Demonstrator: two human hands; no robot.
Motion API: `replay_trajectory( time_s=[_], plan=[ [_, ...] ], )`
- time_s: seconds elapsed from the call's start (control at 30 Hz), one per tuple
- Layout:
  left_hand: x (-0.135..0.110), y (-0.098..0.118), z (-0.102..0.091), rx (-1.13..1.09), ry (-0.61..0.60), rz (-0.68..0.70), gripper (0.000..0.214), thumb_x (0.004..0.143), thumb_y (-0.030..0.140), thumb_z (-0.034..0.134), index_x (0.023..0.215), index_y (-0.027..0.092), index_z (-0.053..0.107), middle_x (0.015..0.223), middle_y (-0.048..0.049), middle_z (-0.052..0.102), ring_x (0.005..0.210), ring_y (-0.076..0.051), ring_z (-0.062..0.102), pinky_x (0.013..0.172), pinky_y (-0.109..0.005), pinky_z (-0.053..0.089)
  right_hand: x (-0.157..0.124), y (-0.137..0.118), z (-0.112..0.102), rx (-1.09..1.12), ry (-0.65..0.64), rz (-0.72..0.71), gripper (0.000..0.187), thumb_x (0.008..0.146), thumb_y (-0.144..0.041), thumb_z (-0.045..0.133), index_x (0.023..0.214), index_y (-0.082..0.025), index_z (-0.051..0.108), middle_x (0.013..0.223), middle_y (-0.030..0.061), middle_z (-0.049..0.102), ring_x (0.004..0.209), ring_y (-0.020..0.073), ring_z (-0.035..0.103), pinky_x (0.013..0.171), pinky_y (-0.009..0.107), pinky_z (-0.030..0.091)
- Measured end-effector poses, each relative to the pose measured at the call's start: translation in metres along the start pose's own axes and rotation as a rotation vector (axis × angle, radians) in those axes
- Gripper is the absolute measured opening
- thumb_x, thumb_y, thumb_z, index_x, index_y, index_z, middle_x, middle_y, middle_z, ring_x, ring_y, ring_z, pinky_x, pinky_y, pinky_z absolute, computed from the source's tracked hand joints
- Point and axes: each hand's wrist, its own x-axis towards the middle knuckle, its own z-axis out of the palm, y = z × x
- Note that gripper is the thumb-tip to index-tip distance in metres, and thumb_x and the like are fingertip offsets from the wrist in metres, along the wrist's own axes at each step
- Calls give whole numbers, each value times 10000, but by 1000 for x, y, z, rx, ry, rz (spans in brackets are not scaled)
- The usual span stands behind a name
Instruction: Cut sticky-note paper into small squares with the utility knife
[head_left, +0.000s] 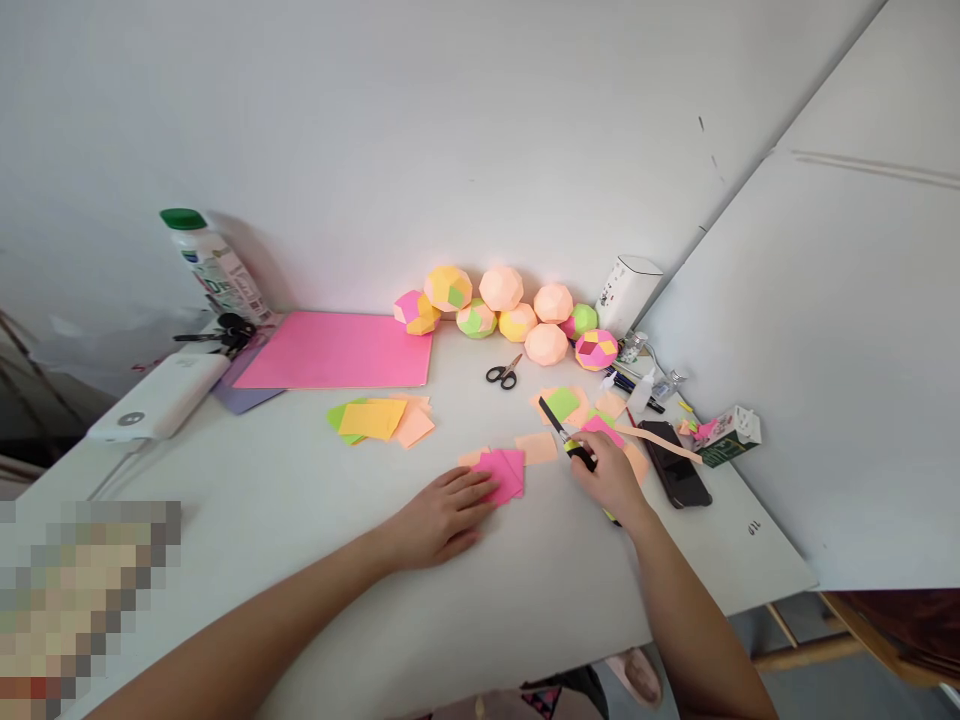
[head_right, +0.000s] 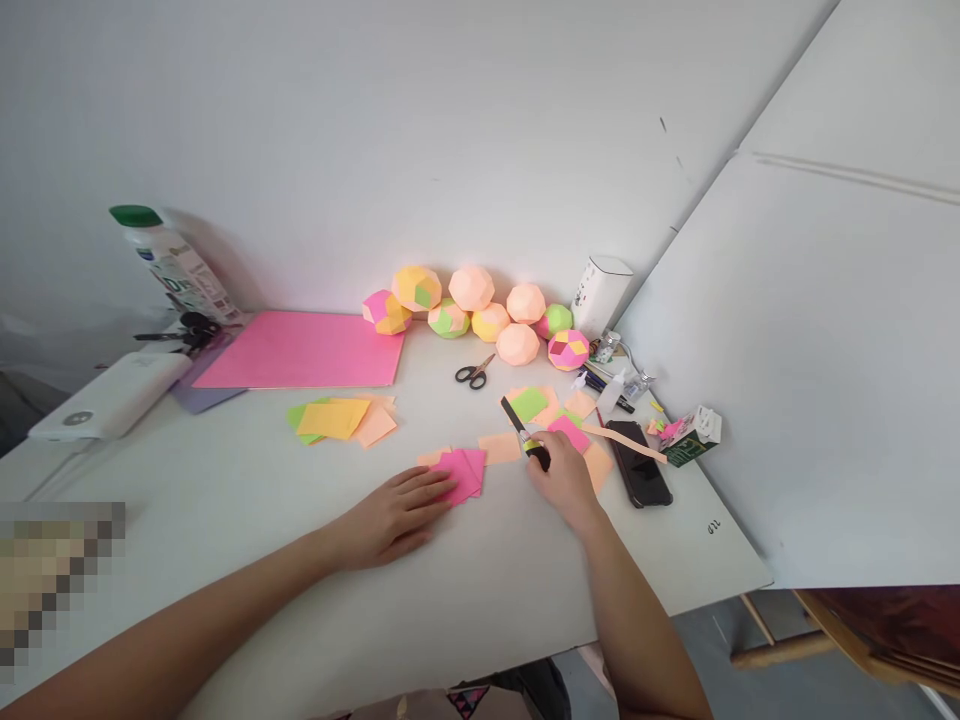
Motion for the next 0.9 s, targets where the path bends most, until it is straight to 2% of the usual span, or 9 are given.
replay_trajectory(
  time_s=[0.13,0.23,0.3,0.43,0.6,0.67,0.77,0.83,0.9],
  plan=[
    [3,3,-4,-54,43,13,227,938,193,454,1061,206,645,1196,-77,658,1182,-230,546,1006,-410,426,0,-4,10,246,-58,-146,256,787,-209,512,1025,-210,605,973,57,616,882,190,585,734,312,494],
    [4,5,-6,-87,67,75,194,917,158,477,962,202,660,1150,-69,682,1178,-233,558,1004,-410,434,-3,-9,20,268,-206,-267,272,782,-168,526,1037,-213,609,992,55,623,887,184,590,799,336,489],
    [4,6,-6,-116,75,107,179,901,145,496,954,202,657,1133,-69,689,1180,-226,563,1024,-408,429,-3,-9,25,237,-254,-288,281,791,-152,521,1050,-219,607,1016,54,621,903,182,590,816,338,484],
    [2,9,-3,-163,121,138,203,885,130,496,996,202,650,1052,-67,712,1150,-214,587,1037,-403,438,4,0,26,159,-131,-259,246,791,-149,517,1013,-209,605,975,59,619,869,190,590,780,339,491],
    [2,7,-5,-120,197,137,272,901,143,466,1131,189,604,1026,-94,705,1126,-226,594,1015,-434,461,8,6,11,139,-27,-245,254,799,-158,496,1031,-200,593,965,72,612,891,206,574,800,362,484],
    [2,6,-7,-97,173,118,317,908,183,470,1211,172,562,1159,-135,656,1213,-258,531,1026,-461,447,5,4,6,93,-25,-260,260,798,-157,497,1033,-211,595,969,65,611,916,211,568,804,358,484],
    [2,4,-7,-92,30,110,378,915,281,488,1273,166,526,1371,-151,515,1350,-305,375,1075,-492,386,1,2,7,-64,-50,-309,278,786,-142,510,1035,-210,614,970,69,613,942,224,562,777,345,490],
    [1,3,-6,-88,-44,106,351,927,315,481,1252,201,553,1389,-112,508,1363,-302,356,1096,-496,353,0,2,14,-185,-72,-333,286,784,-138,521,1041,-193,633,961,84,615,928,237,562,749,349,492],
    [0,2,-4,-89,-47,95,281,940,294,470,1177,225,604,1344,-80,557,1335,-285,400,1089,-482,361,1,3,18,-259,-104,-343,276,798,-151,531,1044,-185,650,948,91,619,908,243,563,733,355,491]
  ],
)
